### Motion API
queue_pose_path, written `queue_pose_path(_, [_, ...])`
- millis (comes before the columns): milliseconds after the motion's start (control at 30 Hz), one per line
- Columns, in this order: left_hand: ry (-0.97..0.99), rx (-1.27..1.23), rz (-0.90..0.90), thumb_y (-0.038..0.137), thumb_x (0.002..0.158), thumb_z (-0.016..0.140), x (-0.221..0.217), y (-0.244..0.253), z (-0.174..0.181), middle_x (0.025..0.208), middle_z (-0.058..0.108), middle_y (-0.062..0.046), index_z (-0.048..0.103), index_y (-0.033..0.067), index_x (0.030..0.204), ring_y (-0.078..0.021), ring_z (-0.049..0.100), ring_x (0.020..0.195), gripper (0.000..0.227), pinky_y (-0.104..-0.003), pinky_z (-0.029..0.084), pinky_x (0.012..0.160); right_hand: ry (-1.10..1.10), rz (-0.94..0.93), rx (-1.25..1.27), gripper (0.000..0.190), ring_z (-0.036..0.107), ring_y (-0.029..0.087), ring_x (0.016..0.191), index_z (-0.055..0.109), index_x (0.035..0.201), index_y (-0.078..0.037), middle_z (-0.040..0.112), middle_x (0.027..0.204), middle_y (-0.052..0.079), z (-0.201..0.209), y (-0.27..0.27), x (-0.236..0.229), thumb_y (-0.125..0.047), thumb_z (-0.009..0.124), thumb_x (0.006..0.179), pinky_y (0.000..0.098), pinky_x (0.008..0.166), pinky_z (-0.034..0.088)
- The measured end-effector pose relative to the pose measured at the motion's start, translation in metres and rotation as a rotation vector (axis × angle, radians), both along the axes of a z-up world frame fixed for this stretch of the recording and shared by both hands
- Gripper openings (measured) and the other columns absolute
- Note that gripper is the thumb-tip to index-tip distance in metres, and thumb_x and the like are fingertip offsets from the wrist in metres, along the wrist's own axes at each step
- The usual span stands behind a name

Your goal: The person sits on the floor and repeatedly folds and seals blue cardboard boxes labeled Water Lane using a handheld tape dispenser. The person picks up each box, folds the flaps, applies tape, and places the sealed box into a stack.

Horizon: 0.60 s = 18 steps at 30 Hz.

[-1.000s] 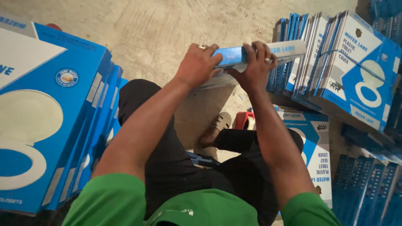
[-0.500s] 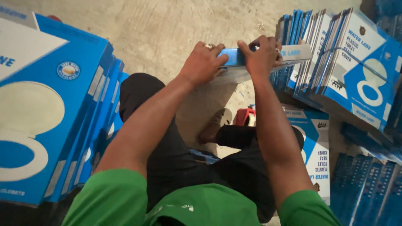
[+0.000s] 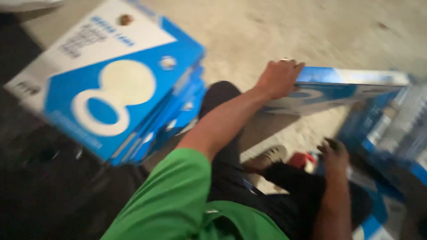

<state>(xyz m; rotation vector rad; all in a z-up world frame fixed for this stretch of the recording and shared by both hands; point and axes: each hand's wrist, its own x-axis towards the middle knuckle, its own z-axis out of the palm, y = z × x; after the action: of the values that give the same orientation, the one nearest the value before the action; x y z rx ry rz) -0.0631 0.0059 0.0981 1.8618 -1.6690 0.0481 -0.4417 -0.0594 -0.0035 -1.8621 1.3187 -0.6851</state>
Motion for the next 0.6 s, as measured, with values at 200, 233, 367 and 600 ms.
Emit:
queue_pose_path(200, [0.369,-0.148,0.556,0.051,0.08,0.078,0.087,0.059,0.01,0.123,0.07,-0.014,0.06,0.015,0.137,-0.0363,0.067,0.111,0.07,-0.047,0.054,0.094,0.204,0.049,0.051,0.042,0.071,0.025,0.093,0.068,0.135,0.001,0.074,0.107,0.015,0.02,-0.01,0.007,-0.028,0.068,0.105,0.0348,0.081,0.054])
queue_pose_path(233, [0.4,-0.229,0.608,0.051,0.085,0.078,0.108,0.085,0.014,0.129,0.068,-0.016,0.056,0.0116,0.139,-0.0364,0.066,0.117,0.071,-0.046,0.053,0.097,0.206,0.093,0.077,0.044,0.07,0.026,0.096,0.067,0.134,0.002,0.073,0.109,0.016,0.021,-0.009,0.017,-0.029,0.07,0.102,0.0364,0.08,0.055])
queue_pose_path(367, [0.902,-0.407,0.663,0.051,0.097,0.064,0.159,0.246,0.005,0.146,0.059,-0.02,0.042,0.0033,0.154,-0.0261,0.06,0.13,0.077,-0.038,0.047,0.109,0.332,0.226,0.112,0.051,0.07,0.03,0.102,0.065,0.134,0.001,0.071,0.117,0.021,0.021,-0.01,0.043,-0.034,0.073,0.097,0.0418,0.083,0.054])
queue_pose_path(600, [1.301,-0.755,1.051,0.038,0.101,0.061,0.128,0.45,-0.019,0.143,0.051,-0.019,0.025,0.0003,0.155,-0.0278,0.052,0.131,0.076,-0.044,0.046,0.108,0.529,0.403,0.076,0.058,0.074,0.037,0.102,0.067,0.134,0.001,0.073,0.12,0.026,0.004,-0.018,0.07,-0.042,0.072,0.095,0.0459,0.089,0.056])
